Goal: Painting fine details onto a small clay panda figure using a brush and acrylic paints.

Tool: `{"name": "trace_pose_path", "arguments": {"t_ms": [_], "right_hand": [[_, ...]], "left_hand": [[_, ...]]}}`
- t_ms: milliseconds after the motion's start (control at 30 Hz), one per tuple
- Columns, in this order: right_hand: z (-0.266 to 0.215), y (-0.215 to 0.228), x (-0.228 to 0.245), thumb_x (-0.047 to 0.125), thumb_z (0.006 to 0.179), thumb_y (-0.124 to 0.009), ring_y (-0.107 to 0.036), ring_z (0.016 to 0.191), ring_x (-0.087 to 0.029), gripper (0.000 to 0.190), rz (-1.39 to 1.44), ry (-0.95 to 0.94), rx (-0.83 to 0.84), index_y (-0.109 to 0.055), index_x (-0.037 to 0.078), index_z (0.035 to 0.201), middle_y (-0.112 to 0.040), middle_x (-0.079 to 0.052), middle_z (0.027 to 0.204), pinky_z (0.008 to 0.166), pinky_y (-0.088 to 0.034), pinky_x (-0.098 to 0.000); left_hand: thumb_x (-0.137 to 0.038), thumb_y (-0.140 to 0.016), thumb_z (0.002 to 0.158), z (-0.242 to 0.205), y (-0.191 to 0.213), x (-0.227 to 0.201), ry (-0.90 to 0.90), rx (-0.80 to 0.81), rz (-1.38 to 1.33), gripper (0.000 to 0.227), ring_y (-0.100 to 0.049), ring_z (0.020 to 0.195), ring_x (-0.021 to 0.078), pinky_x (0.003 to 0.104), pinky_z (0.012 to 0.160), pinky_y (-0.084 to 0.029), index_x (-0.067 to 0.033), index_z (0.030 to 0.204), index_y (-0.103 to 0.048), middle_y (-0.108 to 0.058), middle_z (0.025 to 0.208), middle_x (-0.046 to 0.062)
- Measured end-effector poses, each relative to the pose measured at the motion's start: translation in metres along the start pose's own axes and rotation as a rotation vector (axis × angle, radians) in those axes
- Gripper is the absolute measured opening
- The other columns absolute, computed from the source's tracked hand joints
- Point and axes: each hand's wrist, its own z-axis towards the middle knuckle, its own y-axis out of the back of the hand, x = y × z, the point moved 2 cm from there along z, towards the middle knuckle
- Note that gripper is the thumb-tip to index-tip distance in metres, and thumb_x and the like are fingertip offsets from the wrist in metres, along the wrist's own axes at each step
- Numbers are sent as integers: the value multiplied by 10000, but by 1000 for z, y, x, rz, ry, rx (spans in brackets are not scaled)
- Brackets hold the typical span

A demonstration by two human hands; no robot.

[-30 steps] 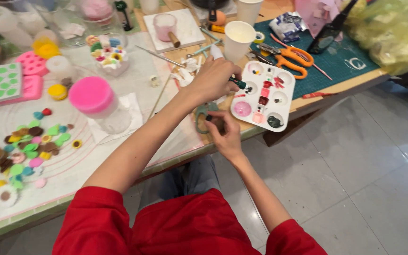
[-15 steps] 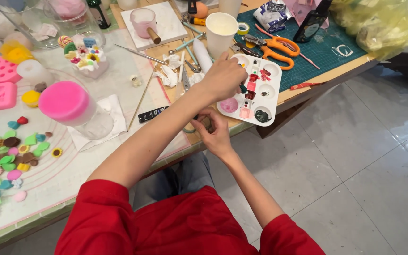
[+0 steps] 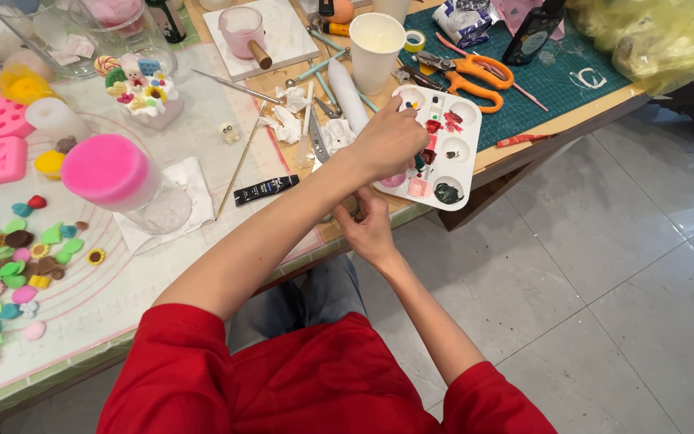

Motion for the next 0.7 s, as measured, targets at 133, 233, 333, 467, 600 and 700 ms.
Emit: {"name": "trace_pose_path", "arguments": {"t_ms": [133,233,333,467,600,700], "right_hand": [[1,0,3,26,966,-725,-644,1123,-143,284,-12,1,2,-633,-47,1224,-711,-91,1175,974,-506,-271],[1,-1,6,34,965,-728,-651,1097,-139,276,-32,4,0,-637,-47,1212,-721,-87,1153,945,-510,-267],[1,0,5,45,964,-735,-654,1034,-127,253,-46,-14,-7,-648,-44,1185,-730,-78,1105,869,-521,-260],[0,0,3,55,967,-739,-650,978,-107,243,-64,-14,-14,-653,-42,1173,-728,-66,1064,800,-523,-244],[0,0,2,75,966,-741,-637,926,-86,257,-48,-53,-20,-655,-38,1180,-709,-50,1035,731,-515,-226],[1,-1,3,84,963,-746,-634,924,-82,262,-40,-50,-21,-655,-37,1176,-699,-45,1037,713,-513,-224]], "left_hand": [[-211,-858,643,-1,-2,1,-1,1,-6,181,-666,915,272,444,932,-413,-80,670,-736,-711,711,101],[-203,-853,652,-2,-3,0,-14,-22,-12,171,-666,914,272,442,895,-414,-83,665,-730,-710,710,99],[-205,-853,640,-1,-4,-1,-22,-13,-18,178,-666,912,272,440,874,-414,-82,662,-726,-709,707,102],[-195,-852,643,-4,-1,-1,-12,-6,-19,168,-662,893,266,432,887,-413,-83,666,-730,-707,706,95],[-172,-845,632,-9,4,1,-10,-20,-47,138,-655,876,272,427,903,-412,-90,656,-737,-700,697,95],[-134,-825,627,-12,7,1,-1,-7,-83,98,-654,868,267,424,898,-412,-102,663,-740,-693,683,85]]}}
